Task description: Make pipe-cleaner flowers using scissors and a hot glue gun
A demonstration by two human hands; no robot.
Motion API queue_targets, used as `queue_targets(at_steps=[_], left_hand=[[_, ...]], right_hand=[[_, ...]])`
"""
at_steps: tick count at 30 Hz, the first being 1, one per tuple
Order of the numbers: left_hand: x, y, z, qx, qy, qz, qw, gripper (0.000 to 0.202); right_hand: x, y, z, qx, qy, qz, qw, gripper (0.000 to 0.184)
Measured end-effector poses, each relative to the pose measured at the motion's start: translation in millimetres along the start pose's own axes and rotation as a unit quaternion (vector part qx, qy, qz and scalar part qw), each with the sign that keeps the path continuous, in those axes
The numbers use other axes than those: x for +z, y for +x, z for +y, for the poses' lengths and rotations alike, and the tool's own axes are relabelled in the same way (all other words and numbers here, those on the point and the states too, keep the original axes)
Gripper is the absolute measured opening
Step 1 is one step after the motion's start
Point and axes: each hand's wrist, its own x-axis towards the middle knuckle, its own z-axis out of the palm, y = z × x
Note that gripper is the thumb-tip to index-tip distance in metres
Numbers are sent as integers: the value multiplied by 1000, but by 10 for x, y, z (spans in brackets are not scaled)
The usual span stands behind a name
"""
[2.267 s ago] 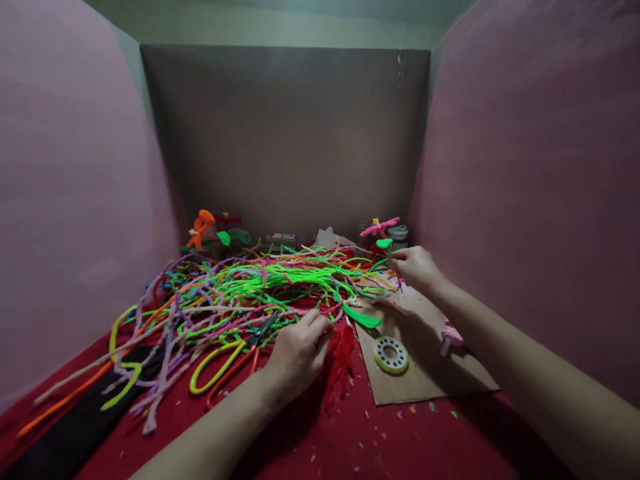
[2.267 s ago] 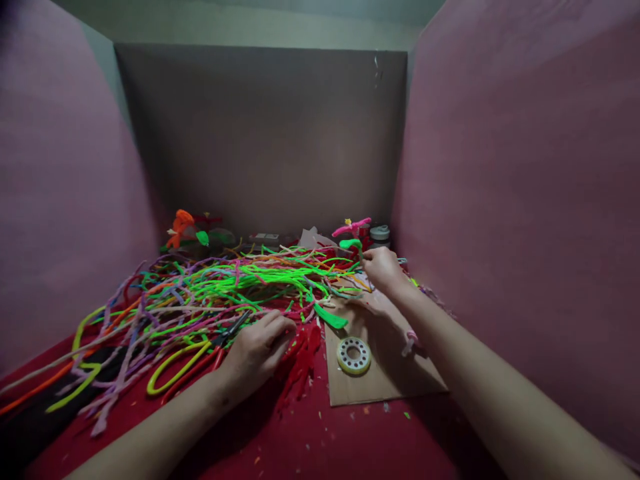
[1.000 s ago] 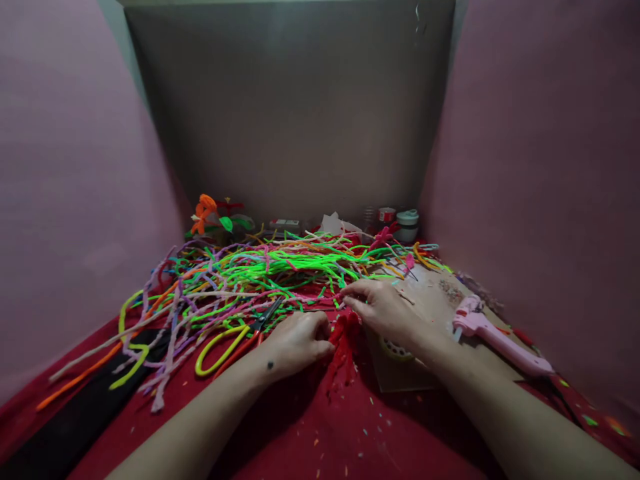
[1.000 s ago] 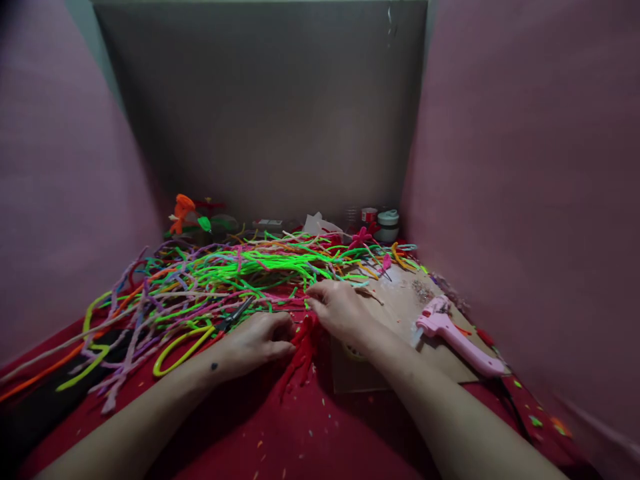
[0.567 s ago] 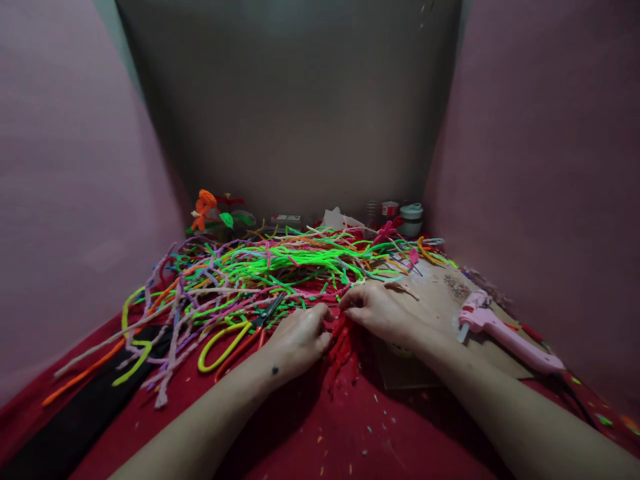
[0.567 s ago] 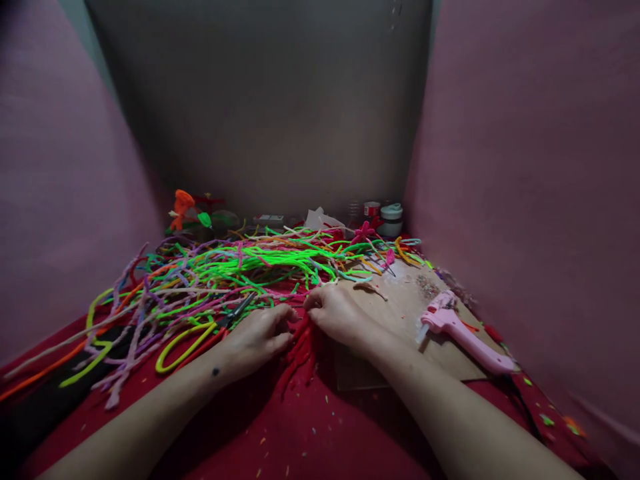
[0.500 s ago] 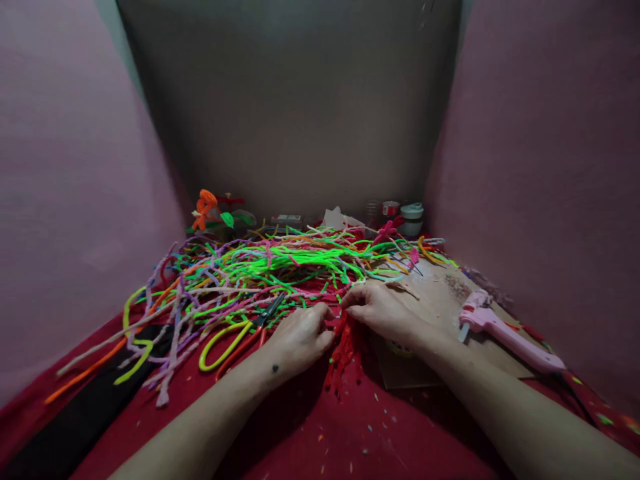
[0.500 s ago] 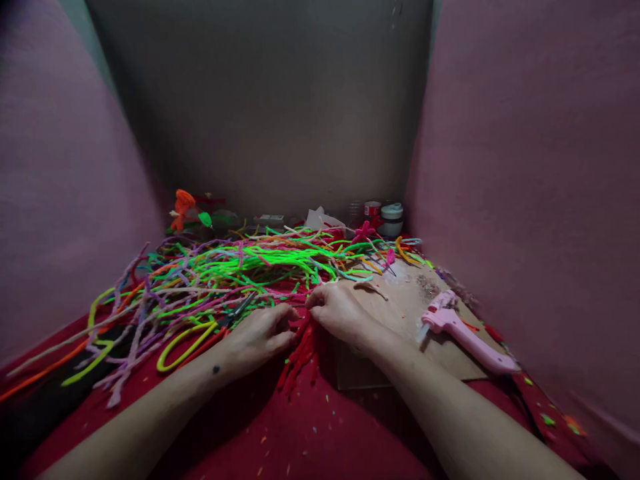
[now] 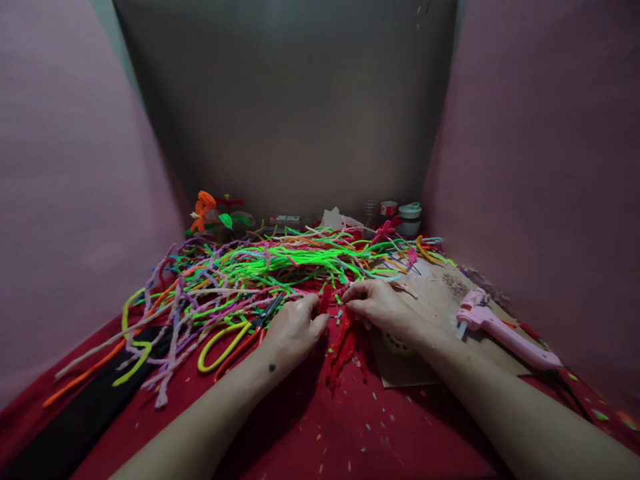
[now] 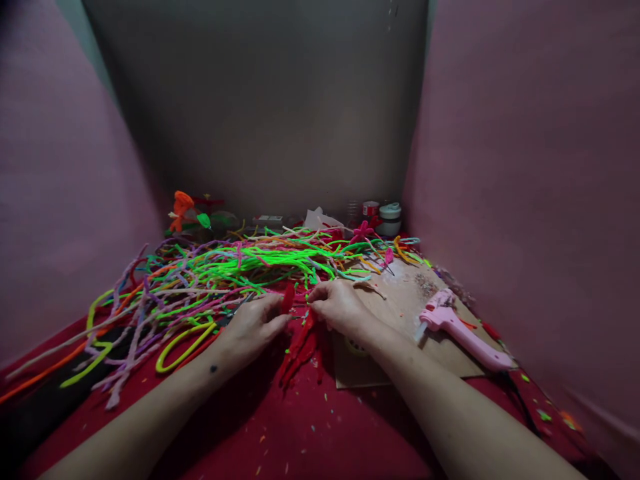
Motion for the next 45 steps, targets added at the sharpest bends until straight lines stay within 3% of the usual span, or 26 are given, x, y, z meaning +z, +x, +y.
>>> queue_targets(at_steps=[4, 9, 15, 19, 22, 26, 29, 38, 43, 45], left_hand=[[-5, -8, 3, 9, 40, 20, 999, 8], [28, -16, -6, 26, 41, 20, 999, 5], [50, -22, -18, 38, -22, 45, 998, 7], [44, -28, -11, 42, -36, 62, 997, 5], [38, -40, -2, 49, -36, 76, 995, 5], [42, -65, 18, 61, -51, 87, 993, 6], [50, -71, 36, 76, -72, 78, 991, 9], [-58, -25, 116, 16, -269, -69, 961, 23], [-69, -25, 118, -37, -332, -65, 940, 24], [-64, -14, 107, -59, -349, -41, 935, 24]], right_hand=[[-19, -19, -39, -24, -9, 7, 1000, 14], [-50, -21, -52, -86, -13, 80, 993, 17], [-77, -35, -45, -116, 120, 190, 968, 22], [-101, -86, -107, -123, 197, 216, 948, 22], [-79, -100, -123, -123, 210, 190, 951, 25], [3, -110, -130, -119, 144, 95, 978, 27], [43, -148, -176, -131, 69, 58, 987, 14], [34, -209, -240, -142, 101, 17, 984, 12], [10, -189, -210, -142, 163, -17, 976, 16], [-4, -171, -188, -147, 130, 8, 981, 20]])
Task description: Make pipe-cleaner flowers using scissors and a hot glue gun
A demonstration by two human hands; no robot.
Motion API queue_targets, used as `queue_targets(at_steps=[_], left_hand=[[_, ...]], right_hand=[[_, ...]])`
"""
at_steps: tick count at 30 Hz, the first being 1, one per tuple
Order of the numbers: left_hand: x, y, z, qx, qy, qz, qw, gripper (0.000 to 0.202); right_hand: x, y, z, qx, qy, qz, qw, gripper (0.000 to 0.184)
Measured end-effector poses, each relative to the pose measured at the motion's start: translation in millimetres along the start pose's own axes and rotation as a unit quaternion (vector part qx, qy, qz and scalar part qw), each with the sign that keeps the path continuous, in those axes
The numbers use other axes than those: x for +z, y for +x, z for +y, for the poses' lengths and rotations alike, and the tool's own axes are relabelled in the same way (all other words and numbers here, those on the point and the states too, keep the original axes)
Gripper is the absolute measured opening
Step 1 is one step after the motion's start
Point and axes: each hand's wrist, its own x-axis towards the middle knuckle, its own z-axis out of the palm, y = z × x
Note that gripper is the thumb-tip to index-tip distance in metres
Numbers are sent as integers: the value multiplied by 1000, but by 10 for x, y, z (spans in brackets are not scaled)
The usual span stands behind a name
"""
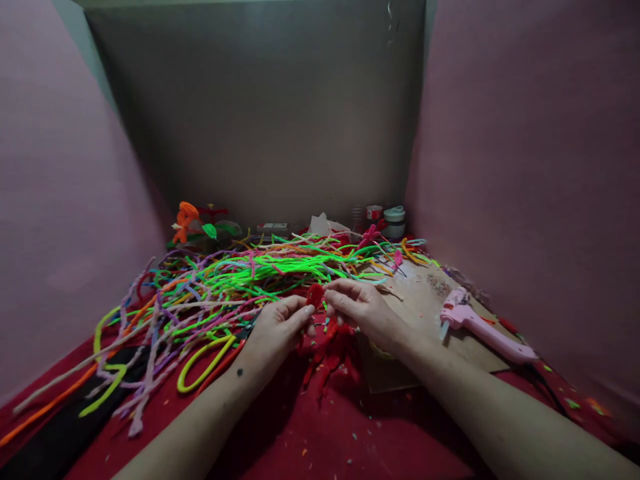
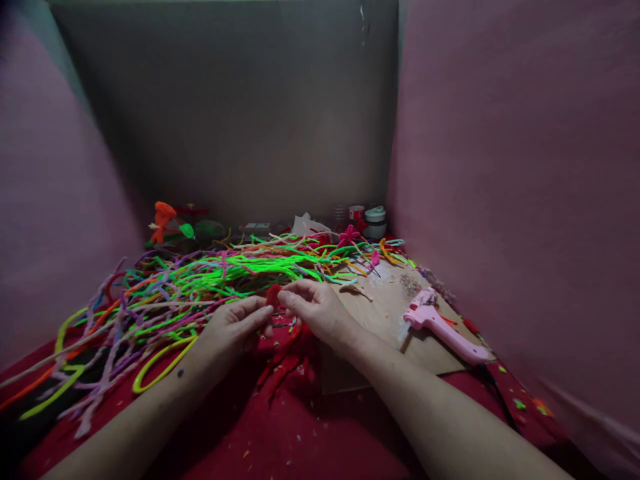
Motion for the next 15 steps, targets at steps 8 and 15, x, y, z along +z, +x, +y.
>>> queue_targets(at_steps=[8, 15], left_hand=[[2, 25, -43, 12, -4, 29, 1000, 23], [23, 17, -25, 17, 10, 35, 999, 22]], right_hand=[[51, -42, 148, 2, -443, -20, 896, 22], [48, 27, 313, 16, -341, -18, 940, 32]])
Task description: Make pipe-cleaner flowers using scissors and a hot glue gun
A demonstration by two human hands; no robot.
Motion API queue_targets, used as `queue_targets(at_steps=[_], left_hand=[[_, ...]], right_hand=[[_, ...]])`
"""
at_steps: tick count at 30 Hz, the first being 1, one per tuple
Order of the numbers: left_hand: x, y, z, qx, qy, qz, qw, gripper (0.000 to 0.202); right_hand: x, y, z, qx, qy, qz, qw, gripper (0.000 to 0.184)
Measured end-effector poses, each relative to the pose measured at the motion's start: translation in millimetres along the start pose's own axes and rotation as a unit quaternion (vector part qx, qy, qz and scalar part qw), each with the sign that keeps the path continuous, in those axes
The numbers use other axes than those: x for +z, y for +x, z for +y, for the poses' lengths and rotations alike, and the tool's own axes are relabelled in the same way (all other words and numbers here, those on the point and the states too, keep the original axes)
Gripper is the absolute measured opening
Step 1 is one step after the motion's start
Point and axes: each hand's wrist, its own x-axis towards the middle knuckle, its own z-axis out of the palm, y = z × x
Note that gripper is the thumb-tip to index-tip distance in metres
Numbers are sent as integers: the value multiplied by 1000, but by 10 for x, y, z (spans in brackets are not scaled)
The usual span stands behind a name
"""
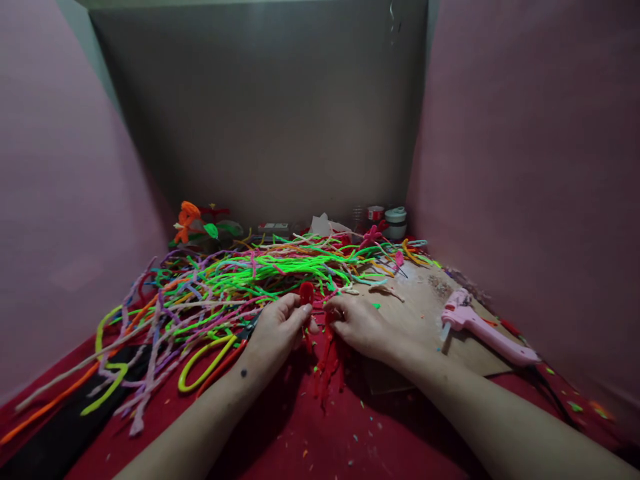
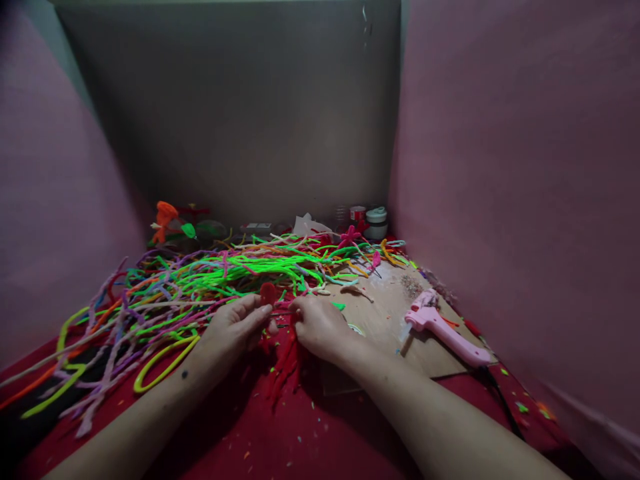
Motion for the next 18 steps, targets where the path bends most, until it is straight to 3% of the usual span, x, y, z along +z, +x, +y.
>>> queue_targets(at_steps=[12, 18], left_hand=[[13, -15, 13, -8, -8, 0, 1000, 21], [14, -16, 6, -9, -5, 3, 1000, 23]], right_hand=[[23, 21, 9, 40, 58, -5, 997, 13], [-60, 47, -7, 77, 139, 6, 987, 10]])
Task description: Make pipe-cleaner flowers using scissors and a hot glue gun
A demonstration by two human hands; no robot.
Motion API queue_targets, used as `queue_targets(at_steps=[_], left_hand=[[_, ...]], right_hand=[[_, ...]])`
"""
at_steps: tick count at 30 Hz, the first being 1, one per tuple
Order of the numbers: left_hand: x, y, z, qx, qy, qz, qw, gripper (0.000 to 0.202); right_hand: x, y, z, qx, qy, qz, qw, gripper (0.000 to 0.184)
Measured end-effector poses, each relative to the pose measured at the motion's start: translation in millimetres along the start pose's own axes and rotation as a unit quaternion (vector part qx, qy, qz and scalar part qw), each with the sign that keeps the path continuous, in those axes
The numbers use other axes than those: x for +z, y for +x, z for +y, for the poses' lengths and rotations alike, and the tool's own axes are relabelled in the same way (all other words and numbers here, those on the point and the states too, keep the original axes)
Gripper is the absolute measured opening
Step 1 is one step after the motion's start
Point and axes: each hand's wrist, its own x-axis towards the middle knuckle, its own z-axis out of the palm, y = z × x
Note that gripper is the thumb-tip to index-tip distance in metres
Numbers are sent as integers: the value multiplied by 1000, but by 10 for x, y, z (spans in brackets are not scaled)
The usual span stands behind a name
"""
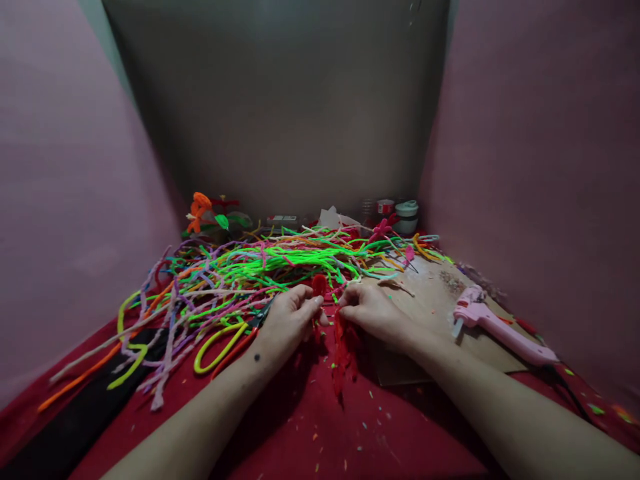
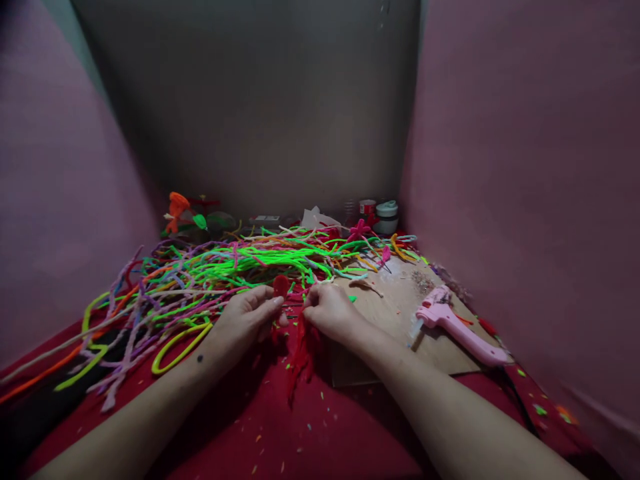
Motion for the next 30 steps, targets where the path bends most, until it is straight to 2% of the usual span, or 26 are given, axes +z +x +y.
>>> queue_targets(at_steps=[5, 11, 22, 30], left_hand=[[-12, 4, -14, 0, 6, -10, 1000, 23], [-19, 12, -32, -10, 8, -24, 1000, 21], [19, 0, -18, -36, -51, -57, 996, 23], [7, 11, -81, -53, -84, -78, 992, 24]], right_hand=[[-64, 5, -46, 34, 102, 0, 994, 6], [-50, -23, -76, 31, 252, 45, 966, 7], [-13, -66, -85, -63, 165, 130, 976, 4], [-2, -77, -109, -48, 200, 131, 970, 2]])
